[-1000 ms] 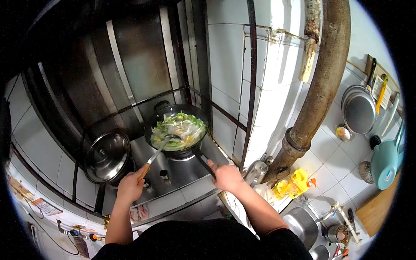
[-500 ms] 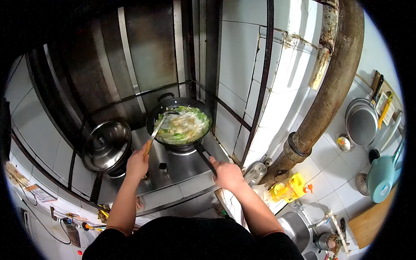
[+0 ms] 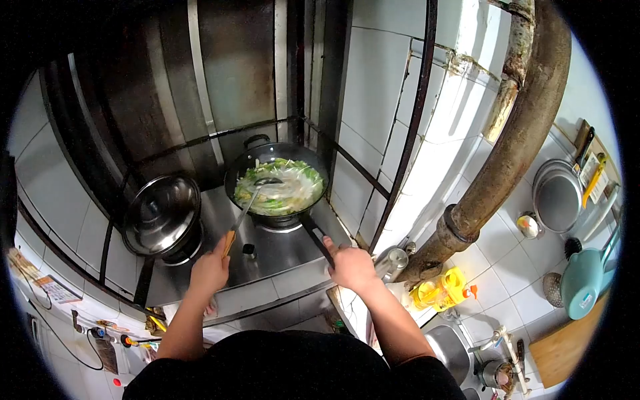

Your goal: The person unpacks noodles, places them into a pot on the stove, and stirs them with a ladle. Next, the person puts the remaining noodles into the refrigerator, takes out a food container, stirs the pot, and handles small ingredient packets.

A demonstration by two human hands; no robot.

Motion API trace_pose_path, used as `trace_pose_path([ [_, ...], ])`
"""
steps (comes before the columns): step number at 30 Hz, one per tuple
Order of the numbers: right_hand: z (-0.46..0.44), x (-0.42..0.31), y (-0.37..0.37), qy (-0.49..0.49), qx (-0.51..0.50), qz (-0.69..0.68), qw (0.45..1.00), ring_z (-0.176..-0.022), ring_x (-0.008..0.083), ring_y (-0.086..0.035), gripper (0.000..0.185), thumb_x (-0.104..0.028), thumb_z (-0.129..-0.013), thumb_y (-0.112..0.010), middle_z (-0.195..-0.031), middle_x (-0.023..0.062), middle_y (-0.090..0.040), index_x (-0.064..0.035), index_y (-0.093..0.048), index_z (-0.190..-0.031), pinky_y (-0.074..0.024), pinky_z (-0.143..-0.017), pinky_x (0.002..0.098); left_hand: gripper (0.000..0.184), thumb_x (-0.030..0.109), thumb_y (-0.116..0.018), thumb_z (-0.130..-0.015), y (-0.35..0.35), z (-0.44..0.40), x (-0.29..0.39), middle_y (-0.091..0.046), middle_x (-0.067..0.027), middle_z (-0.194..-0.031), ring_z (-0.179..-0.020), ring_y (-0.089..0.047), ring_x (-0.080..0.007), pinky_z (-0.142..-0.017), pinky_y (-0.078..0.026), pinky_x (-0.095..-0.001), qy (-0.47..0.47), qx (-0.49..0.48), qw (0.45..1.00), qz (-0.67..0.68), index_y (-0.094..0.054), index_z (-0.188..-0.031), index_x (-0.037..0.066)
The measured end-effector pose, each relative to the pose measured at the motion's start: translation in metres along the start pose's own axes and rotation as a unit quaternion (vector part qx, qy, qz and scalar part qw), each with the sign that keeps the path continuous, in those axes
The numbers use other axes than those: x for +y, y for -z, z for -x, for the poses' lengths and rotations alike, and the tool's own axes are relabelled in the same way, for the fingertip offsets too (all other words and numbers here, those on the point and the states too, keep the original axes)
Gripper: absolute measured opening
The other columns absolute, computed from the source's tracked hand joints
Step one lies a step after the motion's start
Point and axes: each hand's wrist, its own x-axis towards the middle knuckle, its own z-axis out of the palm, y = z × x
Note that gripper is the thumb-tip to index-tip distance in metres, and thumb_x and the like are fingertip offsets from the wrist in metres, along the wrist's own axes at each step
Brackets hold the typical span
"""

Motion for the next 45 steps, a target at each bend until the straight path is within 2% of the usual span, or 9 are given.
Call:
trace_pose_path([
  [11, -0.001, 0.001, 0.001, -0.002, -0.013, 0.013, 1.0, -0.087, 0.0347, -0.065, 0.068, -0.026, -0.08, -0.062, -0.097, 0.0197, -0.064, -0.0099, -0.038, -0.142, -0.053, -0.077, 0.0417, 0.062, 0.023, -0.049, -0.092, -0.026, 0.008, 0.002, -0.063, -0.0257, -0.095, -0.08, -0.065, -0.0418, -0.072, -0.053, -0.0492, 0.025, -0.029, 0.999, -0.007, -0.025, -0.145, 0.003],
  [23, 0.0, 0.002, 0.001, 0.008, 0.006, 0.006, 1.0, -0.081, 0.0339, -0.066, 0.067, -0.024, -0.077, -0.065, -0.09, 0.0176, -0.065, -0.0094, -0.042, -0.139, -0.0532, -0.072, 0.043, 0.061, 0.024, -0.049, -0.093, -0.013, 0.008, 0.007, -0.063, -0.0268, -0.096, -0.082, -0.066, -0.0415, -0.074, -0.053, -0.0485, 0.03, -0.048, 0.998, -0.009, -0.027, -0.144, 0.0],
  [29, 0.0, 0.004, -0.001, 0.008, 0.003, 0.006, 1.0, -0.083, 0.0329, -0.066, 0.07, -0.023, -0.076, -0.065, -0.091, 0.0168, -0.065, -0.0097, -0.041, -0.141, -0.0537, -0.073, 0.0421, 0.061, 0.024, -0.05, -0.093, -0.012, 0.008, 0.01, -0.063, -0.0269, -0.099, -0.086, -0.065, -0.0409, -0.078, -0.053, -0.0474, 0.041, -0.055, 0.998, -0.007, -0.028, -0.144, -0.001],
  [38, -0.001, 0.005, -0.003, 0.008, 0.006, -0.001, 1.0, -0.081, 0.0328, -0.066, 0.069, -0.026, -0.077, -0.065, -0.088, 0.0162, -0.065, -0.0104, -0.042, -0.14, -0.0535, -0.072, 0.0422, 0.06, 0.024, -0.05, -0.091, -0.01, 0.008, 0.012, -0.063, -0.0267, -0.099, -0.085, -0.066, -0.0406, -0.077, -0.053, -0.0478, 0.045, -0.051, 0.998, 0.0, -0.031, -0.142, -0.002],
  [41, 0.0, 0.003, 0.003, 0.001, -0.01, -0.019, 1.0, -0.085, 0.035, -0.065, 0.068, -0.024, -0.079, -0.062, -0.089, 0.0186, -0.065, -0.009, -0.04, -0.141, -0.0518, -0.078, 0.0424, 0.058, 0.019, -0.053, -0.088, -0.011, 0.005, 0.008, -0.063, -0.0272, -0.1, -0.088, -0.065, -0.0403, -0.077, -0.053, -0.0472, 0.057, -0.069, 0.996, -0.01, -0.036, -0.139, -0.002],
  [44, 0.0, 0.004, 0.002, 0.004, -0.006, -0.021, 1.0, -0.085, 0.035, -0.065, 0.068, -0.024, -0.079, -0.062, -0.089, 0.0184, -0.065, -0.0094, -0.04, -0.141, -0.0519, -0.078, 0.0423, 0.057, 0.013, -0.055, -0.085, -0.038, -0.01, -0.025, -0.062, -0.0276, -0.101, -0.091, -0.064, -0.0401, -0.079, -0.052, -0.0468, -0.029, 0.058, 0.998, 0.018, -0.04, -0.137, -0.002],
  [45, 0.0, 0.005, 0.002, 0.006, -0.007, -0.02, 1.0, -0.085, 0.0349, -0.065, 0.068, -0.024, -0.078, -0.063, -0.089, 0.0184, -0.065, -0.0095, -0.04, -0.141, -0.0519, -0.077, 0.0424, 0.056, 0.012, -0.055, -0.084, -0.032, -0.011, -0.024, -0.062, -0.0278, -0.102, -0.092, -0.063, -0.0402, -0.079, -0.052, -0.0467, -0.034, 0.068, 0.997, 0.025, -0.04, -0.136, -0.002],
])
